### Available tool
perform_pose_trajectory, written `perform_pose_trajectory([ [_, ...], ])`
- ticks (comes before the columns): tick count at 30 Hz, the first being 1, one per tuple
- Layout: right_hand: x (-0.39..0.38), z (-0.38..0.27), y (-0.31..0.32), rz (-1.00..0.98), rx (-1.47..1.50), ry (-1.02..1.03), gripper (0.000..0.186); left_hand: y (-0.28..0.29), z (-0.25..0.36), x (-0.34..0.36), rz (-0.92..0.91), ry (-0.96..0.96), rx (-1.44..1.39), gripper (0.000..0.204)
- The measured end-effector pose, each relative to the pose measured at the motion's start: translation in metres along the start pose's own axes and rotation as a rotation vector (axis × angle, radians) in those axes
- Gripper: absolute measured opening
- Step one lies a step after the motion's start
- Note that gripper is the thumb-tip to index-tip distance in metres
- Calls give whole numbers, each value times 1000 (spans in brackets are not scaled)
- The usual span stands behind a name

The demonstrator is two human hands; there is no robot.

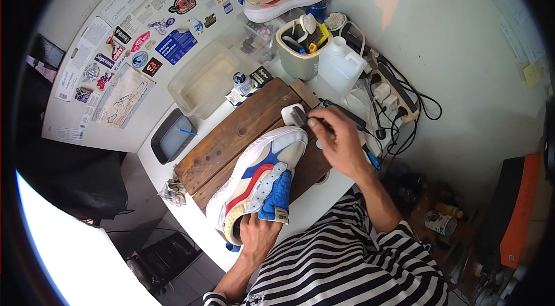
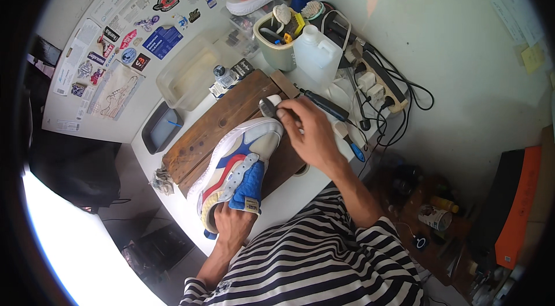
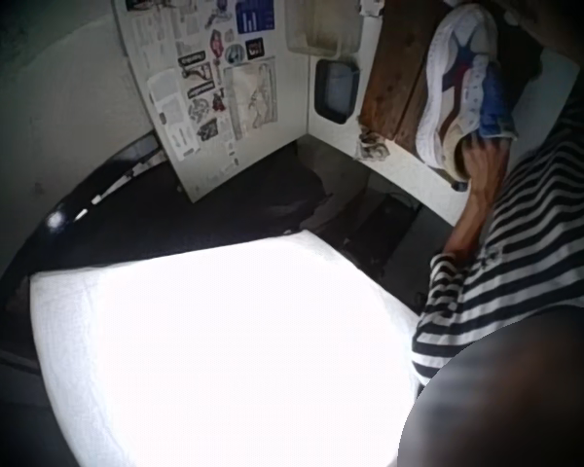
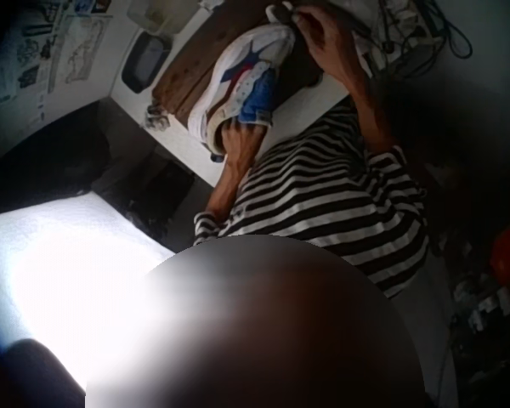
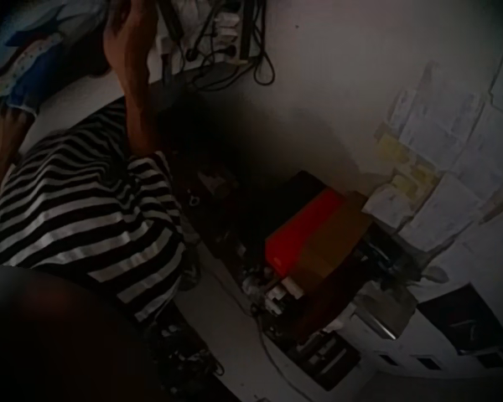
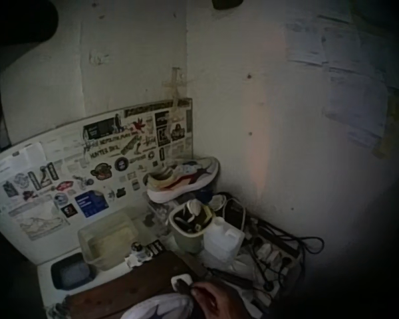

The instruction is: Using a rotary tool to clean or sand the midsole of a sneaker.

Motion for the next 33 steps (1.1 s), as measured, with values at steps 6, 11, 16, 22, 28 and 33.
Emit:
perform_pose_trajectory([
  [6, -20, 5, -31, 4, 298, -230, 19, 35, 6, 0, -262, 20, 83, 47],
  [11, -34, -1, -31, 45, 313, -163, 24, 66, -12, -13, 46, -437, 93, 32],
  [16, -43, 3, -33, 157, 307, -93, 29, 79, -62, 45, 48, -2, -292, 46],
  [22, -43, 2, -35, 122, 343, -53, 20, 36, -89, 103, -697, 449, -664, 76],
  [28, -45, 0, -31, 84, 369, -37, 21, 13, -84, 76, -730, 602, -774, 94],
  [33, -42, -5, -31, -86, 380, -21, 21, -31, -68, 9, -691, 1001, -1254, 99],
])
Point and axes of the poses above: each hand's wrist, its own x-axis towards the middle knuckle, its own y-axis out of the back of the hand, z = x × y, the point moved 2 cm from there along x, towards the middle knuckle, and after that the axes turned 7 degrees about y, right-handed, at the moved point
